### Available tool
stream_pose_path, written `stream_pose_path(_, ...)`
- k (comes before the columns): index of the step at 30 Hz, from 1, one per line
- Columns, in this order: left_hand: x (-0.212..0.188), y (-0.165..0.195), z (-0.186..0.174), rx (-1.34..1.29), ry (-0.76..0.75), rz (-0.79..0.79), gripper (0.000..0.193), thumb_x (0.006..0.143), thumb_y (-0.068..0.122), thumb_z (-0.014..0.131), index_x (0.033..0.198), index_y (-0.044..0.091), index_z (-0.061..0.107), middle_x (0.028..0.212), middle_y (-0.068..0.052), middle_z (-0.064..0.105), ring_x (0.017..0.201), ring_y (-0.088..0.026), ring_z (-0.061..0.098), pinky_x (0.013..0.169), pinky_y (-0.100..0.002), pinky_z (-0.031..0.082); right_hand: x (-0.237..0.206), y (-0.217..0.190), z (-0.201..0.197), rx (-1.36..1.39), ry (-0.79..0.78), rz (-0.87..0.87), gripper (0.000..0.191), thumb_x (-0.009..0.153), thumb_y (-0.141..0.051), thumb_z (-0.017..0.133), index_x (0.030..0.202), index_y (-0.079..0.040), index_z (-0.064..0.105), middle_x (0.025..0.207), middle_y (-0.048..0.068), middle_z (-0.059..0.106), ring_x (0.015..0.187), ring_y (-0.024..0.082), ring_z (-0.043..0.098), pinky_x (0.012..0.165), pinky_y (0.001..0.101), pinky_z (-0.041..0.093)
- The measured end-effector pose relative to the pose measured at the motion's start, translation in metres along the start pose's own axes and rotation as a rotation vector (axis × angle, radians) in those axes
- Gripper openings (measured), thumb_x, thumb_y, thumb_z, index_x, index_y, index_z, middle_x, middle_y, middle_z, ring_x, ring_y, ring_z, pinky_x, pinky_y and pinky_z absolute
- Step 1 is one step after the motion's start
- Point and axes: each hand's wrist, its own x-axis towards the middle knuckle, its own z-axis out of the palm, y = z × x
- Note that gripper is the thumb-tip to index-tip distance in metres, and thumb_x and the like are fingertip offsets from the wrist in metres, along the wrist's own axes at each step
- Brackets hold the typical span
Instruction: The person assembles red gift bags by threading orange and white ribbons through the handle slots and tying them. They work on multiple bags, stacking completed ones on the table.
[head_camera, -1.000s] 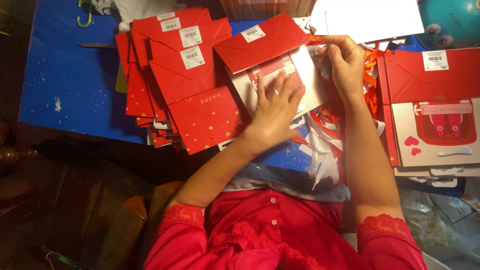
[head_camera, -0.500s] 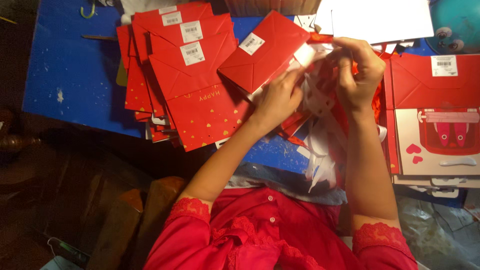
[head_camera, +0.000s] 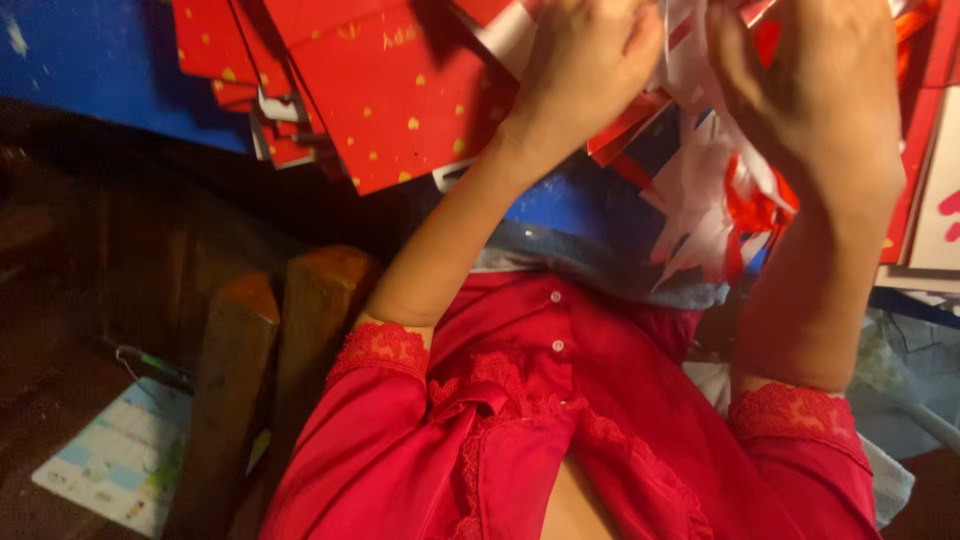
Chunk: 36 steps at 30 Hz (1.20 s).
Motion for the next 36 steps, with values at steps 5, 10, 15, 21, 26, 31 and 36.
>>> stream_pose_path(5,-0.062,0.049,-0.043,0.042,0.032,0.167,0.043,0.093,0.008,0.063,0.135,0.013,0.06,0.11,-0.009,0.064,0.088,-0.029,0.07,0.078,-0.042,0.058,-0.032,-0.054,-0.026,0.533,-0.041,0.129,0.043,0.105,0.01,0.058,0.145,0.005,0.043,0.125,0.018,0.064,0.109,0.024,0.074,0.092,0.0298,0.059)
stream_pose_path(10,-0.08,0.048,-0.042,-0.074,-0.034,0.115,0.048,0.089,0.01,0.068,0.136,0.017,0.062,0.105,-0.005,0.06,0.086,-0.025,0.07,0.077,-0.039,0.057,-0.054,-0.087,-0.004,0.772,-0.072,0.539,0.053,0.099,0.005,0.064,0.147,0.004,0.042,0.122,0.016,0.069,0.09,0.018,0.074,0.071,0.0273,0.056)
stream_pose_path(15,-0.091,0.032,-0.034,-0.31,-0.088,-0.036,0.04,0.093,0.016,0.072,0.132,0.02,0.065,0.099,0.001,0.064,0.082,-0.013,0.073,0.076,-0.03,0.062,-0.086,-0.098,-0.022,0.759,-0.133,0.699,0.04,0.108,0.005,0.065,0.147,0.003,0.056,0.099,0.012,0.073,0.081,0.011,0.067,0.072,0.023,0.053)
stream_pose_path(21,-0.091,0.033,-0.029,-0.111,-0.072,0.054,0.055,0.082,0.049,0.088,0.119,0.014,0.066,0.085,0.0,0.061,0.084,-0.019,0.064,0.076,-0.037,0.051,-0.142,-0.094,-0.088,0.868,0.075,0.62,0.021,0.102,-0.006,0.063,0.12,0.003,0.069,0.088,0.012,0.071,0.065,0.008,0.06,0.059,0.0226,0.048)
stream_pose_path(26,-0.085,0.036,-0.02,-0.083,-0.068,0.074,0.049,0.083,0.052,0.082,0.11,0.014,0.064,0.085,0.004,0.063,0.084,-0.018,0.062,0.079,-0.037,0.05,-0.164,-0.074,-0.05,1.069,0.446,0.736,0.018,0.102,-0.011,0.057,0.1,0.002,0.069,0.082,0.011,0.067,0.055,0.013,0.056,0.048,0.0233,0.045)
stream_pose_path(31,-0.09,0.046,-0.01,0.084,0.03,0.098,0.027,0.082,0.035,0.08,0.093,0.017,0.064,0.09,0.001,0.065,0.091,-0.025,0.062,0.076,-0.037,0.049,-0.14,-0.07,0.021,0.828,0.328,0.767,0.012,0.116,0.003,0.06,0.115,0.005,0.072,0.105,0.009,0.068,0.093,0.014,0.065,0.086,0.025,0.052)
stream_pose_path(36,-0.086,0.043,-0.016,-0.083,-0.048,0.055,0.017,0.093,0.029,0.077,0.088,0.017,0.066,0.085,0.005,0.067,0.079,-0.014,0.066,0.081,-0.037,0.053,-0.119,-0.079,0.039,0.543,0.218,0.618,0.007,0.11,0.004,0.068,0.116,0.003,0.071,0.114,0.011,0.07,0.108,0.019,0.066,0.098,0.028,0.053)
